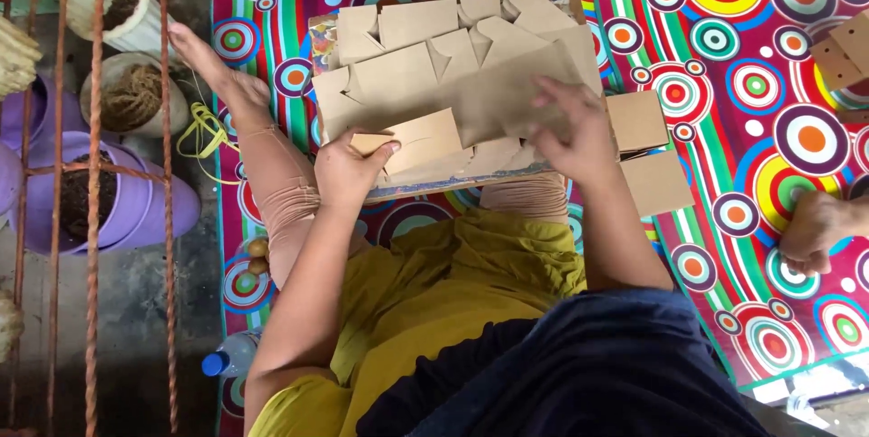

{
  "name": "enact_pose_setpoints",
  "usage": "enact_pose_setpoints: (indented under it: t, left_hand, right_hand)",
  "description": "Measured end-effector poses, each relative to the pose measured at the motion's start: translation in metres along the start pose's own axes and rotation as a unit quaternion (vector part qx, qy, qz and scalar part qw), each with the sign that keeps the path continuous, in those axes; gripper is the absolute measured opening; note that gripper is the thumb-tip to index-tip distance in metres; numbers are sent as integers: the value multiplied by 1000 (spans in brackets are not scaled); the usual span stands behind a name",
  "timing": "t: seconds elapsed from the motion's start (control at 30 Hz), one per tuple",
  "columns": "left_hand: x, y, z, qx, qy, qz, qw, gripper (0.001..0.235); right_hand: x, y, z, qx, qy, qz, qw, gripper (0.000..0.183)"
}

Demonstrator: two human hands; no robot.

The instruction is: The person assembles cardboard boxes by hand, folding the pre-cut flaps and securing the tabs together to form small square containers.

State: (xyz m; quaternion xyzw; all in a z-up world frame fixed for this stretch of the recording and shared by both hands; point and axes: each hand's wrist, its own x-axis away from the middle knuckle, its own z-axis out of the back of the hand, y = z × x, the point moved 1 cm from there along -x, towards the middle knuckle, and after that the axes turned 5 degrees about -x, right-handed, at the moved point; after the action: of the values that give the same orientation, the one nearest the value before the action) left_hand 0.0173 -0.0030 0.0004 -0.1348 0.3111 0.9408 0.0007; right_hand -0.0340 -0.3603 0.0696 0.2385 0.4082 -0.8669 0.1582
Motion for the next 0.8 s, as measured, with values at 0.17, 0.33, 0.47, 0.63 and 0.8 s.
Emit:
enact_pose_setpoints:
  t: [0.17,0.33,0.47,0.63,0.8]
  left_hand:
    - [-2,-2,0,7,-3,-1,1000,39]
    - [-4,0,3,30,-9,-9,999,38]
    - [-1,1,4,38,-1,-10,999,39]
    - [1,9,10,10,-1,-14,1000,41]
    - [1,16,5,-95,-43,21,994,45]
  right_hand:
    - [45,18,17,-34,-12,25,999,85]
    - [48,31,10,54,41,9,998,49]
    - [19,14,-10,200,66,17,977,52]
    - [-13,18,-53,302,6,-88,949,42]
    - [-15,33,-81,372,-70,-127,917,54]
